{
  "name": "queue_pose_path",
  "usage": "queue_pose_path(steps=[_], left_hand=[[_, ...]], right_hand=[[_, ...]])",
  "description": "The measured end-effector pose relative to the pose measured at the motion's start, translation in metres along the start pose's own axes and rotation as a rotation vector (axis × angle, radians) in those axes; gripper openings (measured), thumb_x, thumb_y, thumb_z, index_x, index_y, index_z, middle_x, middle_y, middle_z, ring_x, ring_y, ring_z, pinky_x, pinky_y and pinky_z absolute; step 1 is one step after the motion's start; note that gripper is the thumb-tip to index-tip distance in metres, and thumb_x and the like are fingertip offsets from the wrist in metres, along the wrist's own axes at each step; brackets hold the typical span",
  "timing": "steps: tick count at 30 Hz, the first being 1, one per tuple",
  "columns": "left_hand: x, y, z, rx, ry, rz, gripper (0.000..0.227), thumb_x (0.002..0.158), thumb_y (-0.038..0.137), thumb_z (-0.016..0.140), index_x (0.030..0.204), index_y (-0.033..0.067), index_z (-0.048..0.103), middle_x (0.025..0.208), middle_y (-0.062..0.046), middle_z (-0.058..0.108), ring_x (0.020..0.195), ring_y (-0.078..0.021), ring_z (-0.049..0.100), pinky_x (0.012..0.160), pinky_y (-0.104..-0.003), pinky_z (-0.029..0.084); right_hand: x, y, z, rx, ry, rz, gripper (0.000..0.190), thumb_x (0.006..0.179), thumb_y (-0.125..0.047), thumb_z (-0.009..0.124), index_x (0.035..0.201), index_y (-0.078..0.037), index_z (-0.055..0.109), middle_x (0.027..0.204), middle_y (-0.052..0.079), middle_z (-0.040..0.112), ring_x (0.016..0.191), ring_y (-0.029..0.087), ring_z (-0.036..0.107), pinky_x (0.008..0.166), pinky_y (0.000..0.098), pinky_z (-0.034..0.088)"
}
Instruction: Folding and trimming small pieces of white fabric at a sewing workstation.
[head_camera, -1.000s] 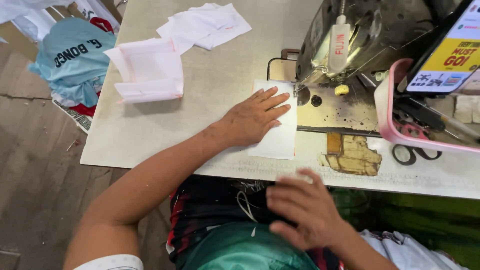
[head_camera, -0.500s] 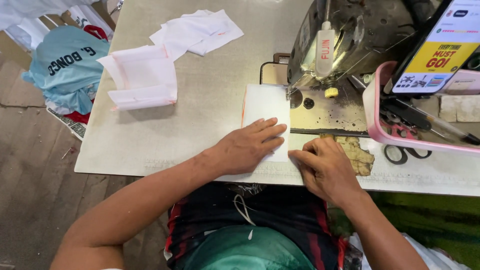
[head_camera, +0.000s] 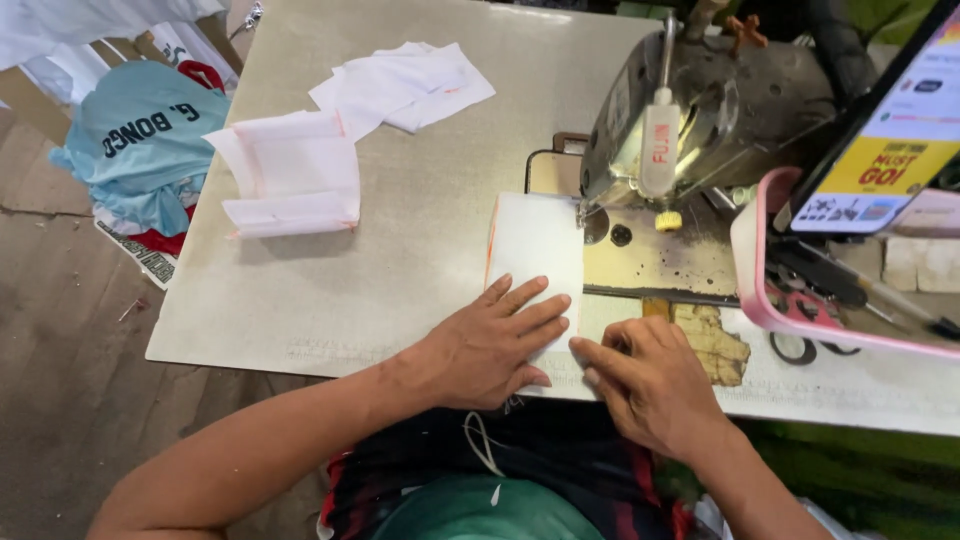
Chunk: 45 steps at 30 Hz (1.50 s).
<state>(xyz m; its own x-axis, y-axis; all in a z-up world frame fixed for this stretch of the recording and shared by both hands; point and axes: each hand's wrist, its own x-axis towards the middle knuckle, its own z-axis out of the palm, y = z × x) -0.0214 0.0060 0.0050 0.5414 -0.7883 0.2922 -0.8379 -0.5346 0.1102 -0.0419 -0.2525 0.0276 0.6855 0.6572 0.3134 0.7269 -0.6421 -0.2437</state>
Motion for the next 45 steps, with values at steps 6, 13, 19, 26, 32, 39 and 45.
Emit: queue_pose_path(steps=[6, 13, 19, 26, 32, 39, 45], left_hand=[[0.006, -0.016, 0.005, -0.057, 0.029, -0.006, 0.064, 0.099, 0.052, 0.048, 0.143, 0.0062, 0.052, 0.156, -0.013, 0.044, 0.147, -0.0384, 0.035, 0.116, -0.056, 0.031], [0.024, -0.046, 0.002, -0.167, -0.066, -0.007, 0.067, 0.098, 0.055, 0.047, 0.145, 0.0069, 0.049, 0.159, -0.014, 0.04, 0.147, -0.043, 0.032, 0.114, -0.062, 0.03], [0.04, -0.07, -0.001, -0.166, -0.154, -0.034, 0.073, 0.098, 0.064, 0.032, 0.15, 0.0142, 0.043, 0.159, -0.012, 0.039, 0.147, -0.0431, 0.033, 0.117, -0.061, 0.028], [0.059, -0.094, 0.0, -0.074, -0.199, -0.078, 0.075, 0.097, 0.069, 0.025, 0.154, 0.0219, 0.041, 0.157, -0.008, 0.042, 0.145, -0.0408, 0.038, 0.119, -0.058, 0.03], [0.069, -0.113, 0.01, -0.012, -0.159, -0.081, 0.069, 0.099, 0.065, 0.031, 0.155, 0.0249, 0.04, 0.156, -0.006, 0.043, 0.145, -0.0402, 0.039, 0.119, -0.057, 0.032], [0.074, -0.128, 0.015, 0.004, -0.126, -0.082, 0.067, 0.099, 0.066, 0.033, 0.155, 0.0296, 0.038, 0.156, -0.002, 0.041, 0.144, -0.0391, 0.038, 0.119, -0.056, 0.033], [0.073, -0.132, 0.019, -0.008, -0.074, -0.066, 0.066, 0.1, 0.065, 0.034, 0.155, 0.0297, 0.039, 0.154, -0.004, 0.044, 0.143, -0.0397, 0.041, 0.119, -0.056, 0.035]], right_hand=[[0.013, 0.007, -0.004, -0.034, -0.029, 0.017, 0.031, 0.096, -0.037, 0.056, 0.121, -0.023, 0.068, 0.094, 0.005, 0.057, 0.082, 0.027, 0.05, 0.073, 0.0424, 0.042], [0.03, 0.034, 0.0, -0.145, -0.056, -0.029, 0.047, 0.096, -0.056, 0.047, 0.122, -0.023, 0.067, 0.092, 0.005, 0.056, 0.08, 0.026, 0.051, 0.071, 0.042, 0.044], [0.044, 0.059, 0.004, -0.156, -0.096, 0.004, 0.053, 0.093, -0.063, 0.049, 0.127, -0.027, 0.068, 0.092, 0.004, 0.056, 0.086, 0.027, 0.058, 0.084, 0.0499, 0.047], [0.055, 0.096, 0.019, -0.182, -0.087, 0.039, 0.054, 0.091, -0.062, 0.051, 0.136, -0.032, 0.06, 0.099, 0.006, 0.055, 0.082, 0.035, 0.069, 0.082, 0.0598, 0.052], [0.062, 0.101, 0.021, -0.267, -0.072, 0.072, 0.056, 0.091, -0.068, 0.044, 0.135, -0.036, 0.058, 0.1, 0.004, 0.056, 0.083, 0.034, 0.071, 0.084, 0.0547, 0.053], [0.04, 0.069, -0.005, -0.235, -0.012, -0.036, 0.052, 0.097, -0.062, 0.037, 0.134, -0.034, 0.059, 0.106, 0.001, 0.056, 0.085, 0.027, 0.07, 0.092, 0.0497, 0.047], [-0.016, 0.009, -0.099, 0.322, -0.309, 0.123, 0.035, 0.086, -0.032, 0.073, 0.116, -0.015, 0.077, 0.105, 0.015, 0.075, 0.099, 0.047, 0.069, 0.085, 0.0594, 0.053]])
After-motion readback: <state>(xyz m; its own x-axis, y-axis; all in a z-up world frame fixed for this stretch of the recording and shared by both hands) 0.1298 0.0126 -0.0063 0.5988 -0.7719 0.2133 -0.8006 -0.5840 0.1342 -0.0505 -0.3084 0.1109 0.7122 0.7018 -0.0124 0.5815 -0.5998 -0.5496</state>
